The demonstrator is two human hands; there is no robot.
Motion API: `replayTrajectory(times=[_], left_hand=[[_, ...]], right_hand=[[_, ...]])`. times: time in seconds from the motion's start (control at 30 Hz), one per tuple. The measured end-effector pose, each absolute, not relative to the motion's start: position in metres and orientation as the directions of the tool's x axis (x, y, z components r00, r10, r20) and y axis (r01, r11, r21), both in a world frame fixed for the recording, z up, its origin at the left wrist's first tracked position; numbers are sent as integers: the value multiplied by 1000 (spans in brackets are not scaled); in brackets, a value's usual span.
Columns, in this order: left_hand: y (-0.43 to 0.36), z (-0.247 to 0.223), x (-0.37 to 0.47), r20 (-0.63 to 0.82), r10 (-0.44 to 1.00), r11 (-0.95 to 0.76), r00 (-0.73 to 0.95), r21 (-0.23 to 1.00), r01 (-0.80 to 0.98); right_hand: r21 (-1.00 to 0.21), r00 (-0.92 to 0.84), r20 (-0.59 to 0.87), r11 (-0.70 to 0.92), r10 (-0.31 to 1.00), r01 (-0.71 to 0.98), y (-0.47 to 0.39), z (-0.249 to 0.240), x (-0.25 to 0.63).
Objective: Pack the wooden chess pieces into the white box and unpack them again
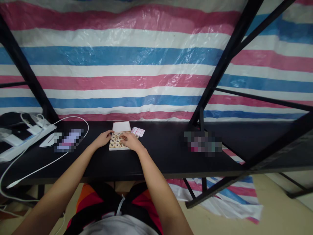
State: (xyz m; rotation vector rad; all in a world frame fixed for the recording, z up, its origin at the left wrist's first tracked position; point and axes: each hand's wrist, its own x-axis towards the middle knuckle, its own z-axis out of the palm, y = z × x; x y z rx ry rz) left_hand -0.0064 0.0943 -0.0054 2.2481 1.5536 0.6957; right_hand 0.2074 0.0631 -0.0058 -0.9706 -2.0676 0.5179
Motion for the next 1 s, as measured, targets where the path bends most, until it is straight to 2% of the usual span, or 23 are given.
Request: replayTrajectory(times=[0.13, 0.27, 0.37, 0.47, 0.67, 0.77, 1.0], left_hand=[[95, -6, -7, 206, 936, -353, 287, 517, 780], [96, -7, -8, 204, 932, -362, 298, 515, 777], [96, -7, -8, 207, 932, -362, 296, 509, 781], [96, -7, -8, 210, 932, -363, 296, 510, 780], [96, -6, -8, 202, 934, -357, 295, 515, 779], [95, -6, -7, 199, 935, -355, 293, 520, 777], [93, -3, -6, 186, 942, -335, 279, 521, 785]], right_hand=[[-676, -313, 515, 602, 798, 424, 66, -4, 210], [-708, -73, 543, 503, 837, 496, 72, -1, 229], [-759, 100, 476, 351, 874, 548, 76, -1, 246], [-780, 194, 355, 175, 915, 601, 78, -4, 258], [-710, 239, 158, -58, 958, 702, 78, -10, 262], [-694, 219, 104, -87, 970, 715, 79, -12, 262], [-676, 179, 88, -73, 980, 734, 80, -13, 261]])
